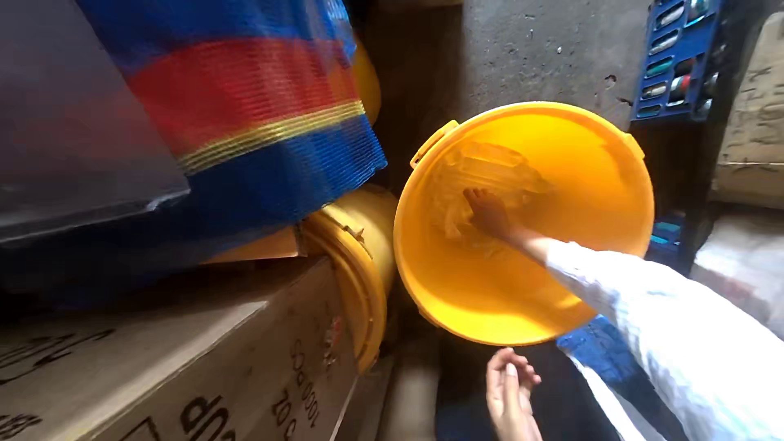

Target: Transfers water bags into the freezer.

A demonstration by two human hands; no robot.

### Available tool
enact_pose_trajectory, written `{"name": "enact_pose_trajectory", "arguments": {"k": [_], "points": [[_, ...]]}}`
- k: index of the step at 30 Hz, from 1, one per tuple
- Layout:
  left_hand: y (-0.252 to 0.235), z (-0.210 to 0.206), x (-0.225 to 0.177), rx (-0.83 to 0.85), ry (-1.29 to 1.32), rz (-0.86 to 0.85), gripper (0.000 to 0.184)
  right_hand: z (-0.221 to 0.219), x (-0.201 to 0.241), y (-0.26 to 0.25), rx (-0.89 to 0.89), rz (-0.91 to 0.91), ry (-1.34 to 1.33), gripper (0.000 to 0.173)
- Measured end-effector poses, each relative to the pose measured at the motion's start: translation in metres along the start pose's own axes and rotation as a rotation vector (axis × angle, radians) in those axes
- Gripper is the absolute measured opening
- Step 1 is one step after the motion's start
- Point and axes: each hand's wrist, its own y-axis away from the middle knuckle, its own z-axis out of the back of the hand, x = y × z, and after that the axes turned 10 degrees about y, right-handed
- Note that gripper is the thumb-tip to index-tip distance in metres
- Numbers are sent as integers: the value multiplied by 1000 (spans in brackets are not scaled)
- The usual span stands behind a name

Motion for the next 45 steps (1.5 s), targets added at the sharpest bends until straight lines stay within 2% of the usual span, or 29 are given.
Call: {"name": "enact_pose_trajectory", "arguments": {"k": [1, 3, 4, 6, 7, 8, 10, 11, 12, 14, 16, 18, 19, 21, 22, 25, 28, 32, 34, 36, 37, 39, 42, 45], "points": [[0, -8, -4, -61, 68, 62, 33, 18, 0, 37, -3, 58, -65, 64], [-2, -22, -11, -95, 177, 164, 40, 41, 3, 113, -269, 328, -233, 41], [-2, -28, -17, -62, 244, 221, 50, 52, 13, 146, -364, 467, -329, 30], [-2, -37, -36, 6, 375, 322, 66, 76, 49, 210, -458, 669, -413, 24], [-2, -39, -46, 54, 476, 355, 66, 89, 66, 237, -422, 756, -414, 23], [-6, -35, -54, 133, 639, 387, 66, 103, 78, 258, -305, 833, -463, 21], [-10, -35, -70, 133, 789, 405, 49, 130, 86, 275, 132, 911, -660, 29], [-10, -33, -75, 105, 794, 400, 44, 139, 81, 271, 326, 873, -789, 39], [-10, -30, -77, 69, 788, 388, 42, 143, 69, 260, 434, 781, -946, 44], [-13, -26, -79, 21, 741, 366, 42, 130, 38, 209, 348, 433, -1310, 41], [-14, -24, -76, 19, 695, 381, 54, 101, 5, 129, 196, -114, -1495, 33], [-14, -22, -73, 7, 692, 430, 62, 55, -32, 43, 109, -635, -1641, 54], [-15, -20, -71, 10, 701, 461, 65, 32, -46, 7, 54, -816, -1698, 71], [-19, -11, -68, 28, 726, 533, 63, 2, -62, -41, -77, -961, -1657, 92], [-21, -4, -65, 51, 755, 572, 61, -5, -63, -55, -146, -987, -1594, 94], [-25, 21, -59, 150, 851, 656, 68, -16, -57, -79, -295, -1003, -1551, 81], [-17, 33, -58, 225, 910, 709, 75, -24, -51, -78, -398, -1069, -1631, 69], [14, 25, -72, 378, 918, 750, 75, -23, -38, 6, -293, -811, -1619, 71], [42, 18, -92, 475, 899, 748, 77, -5, -20, 53, -299, -791, -1701, 57], [74, 10, -118, 622, 869, 719, 77, 31, 13, 111, -327, -775, -1773, 37], [92, 9, -132, 720, 852, 691, 75, 54, 33, 148, -316, -697, -1805, 32], [131, 7, -161, 915, 789, 564, 74, 102, 73, 235, -173, -418, -1803, 20], [187, 8, -214, 1144, 717, 253, 81, 172, 138, 322, -21, 62, -1589, 62], [247, 33, -262, 1281, 733, -73, 82, 233, 216, 369, 39, 508, -1205, 78]]}}
